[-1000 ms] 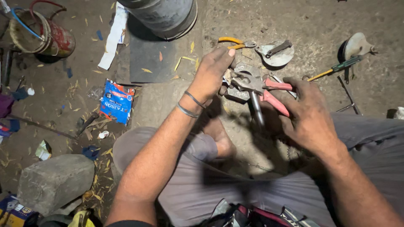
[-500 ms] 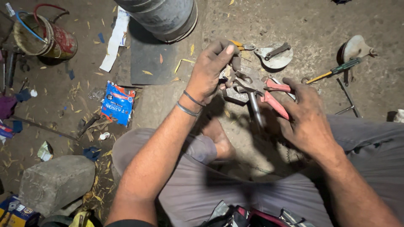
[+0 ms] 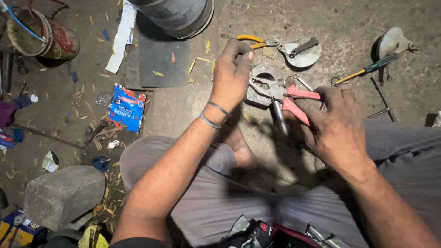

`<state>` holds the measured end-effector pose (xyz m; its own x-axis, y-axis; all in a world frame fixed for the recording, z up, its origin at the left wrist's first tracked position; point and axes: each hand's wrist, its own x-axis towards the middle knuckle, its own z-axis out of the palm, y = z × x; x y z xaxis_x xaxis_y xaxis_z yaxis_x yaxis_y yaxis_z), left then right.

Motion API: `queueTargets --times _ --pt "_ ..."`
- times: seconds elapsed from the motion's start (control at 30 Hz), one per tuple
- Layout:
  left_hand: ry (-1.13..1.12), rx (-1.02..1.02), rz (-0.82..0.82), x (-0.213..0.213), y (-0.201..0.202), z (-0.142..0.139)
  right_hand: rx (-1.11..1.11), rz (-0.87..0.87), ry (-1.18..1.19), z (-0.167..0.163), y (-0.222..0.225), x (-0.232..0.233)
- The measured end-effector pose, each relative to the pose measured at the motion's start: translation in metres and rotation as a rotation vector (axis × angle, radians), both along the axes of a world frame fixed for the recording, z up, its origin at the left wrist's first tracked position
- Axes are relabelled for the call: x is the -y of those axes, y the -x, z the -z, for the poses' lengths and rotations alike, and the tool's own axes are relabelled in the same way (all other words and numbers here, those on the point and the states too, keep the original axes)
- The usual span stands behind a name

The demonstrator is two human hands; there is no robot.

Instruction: The person sits on the ground and hammers a metal bushing into a hexagonal fixture on the floor, then fits the part into a scooter brake plate and tightens it with a spanner, working the component by hand between strikes.

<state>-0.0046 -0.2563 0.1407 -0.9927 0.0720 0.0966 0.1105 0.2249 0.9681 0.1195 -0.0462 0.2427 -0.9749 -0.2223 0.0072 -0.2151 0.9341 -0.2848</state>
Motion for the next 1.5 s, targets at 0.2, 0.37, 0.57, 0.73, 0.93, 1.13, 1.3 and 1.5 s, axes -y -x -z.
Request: queueTargets --times 0.2,0.37,0.57,0.73,0.93,1.13,1.3,1.5 --pt "-0.018 0.044 0.037 0.000 -0.003 -0.005 0.073 0.022 0.085 0.014 -0.007 -0.004" --pt "-0.366 0.179 0.191 0.006 0.002 -0.016 0.087 0.010 0.308 0.027 -0.001 -0.010" --pt "-0.863 0.458 0.200 0.008 0.001 -0.024 0.066 -0.015 0.418 0.026 0.004 -0.008" --pt "-1.008 0.519 0.258 0.008 -0.002 -0.023 0.073 0.000 0.426 0.023 0.003 -0.006" --pt "-1.026 0.457 0.328 0.009 -0.004 -0.033 0.116 0.052 0.562 0.031 0.003 -0.006" --pt "-0.787 0.280 0.303 0.009 -0.003 -0.041 0.294 0.121 0.721 0.044 -0.002 -0.006" --pt "-0.536 0.135 0.300 0.007 0.000 -0.040 0.440 0.077 0.843 0.054 -0.006 -0.009" --pt "-0.171 -0.012 0.277 0.010 -0.005 -0.039 0.465 0.012 0.914 0.056 -0.009 -0.010"
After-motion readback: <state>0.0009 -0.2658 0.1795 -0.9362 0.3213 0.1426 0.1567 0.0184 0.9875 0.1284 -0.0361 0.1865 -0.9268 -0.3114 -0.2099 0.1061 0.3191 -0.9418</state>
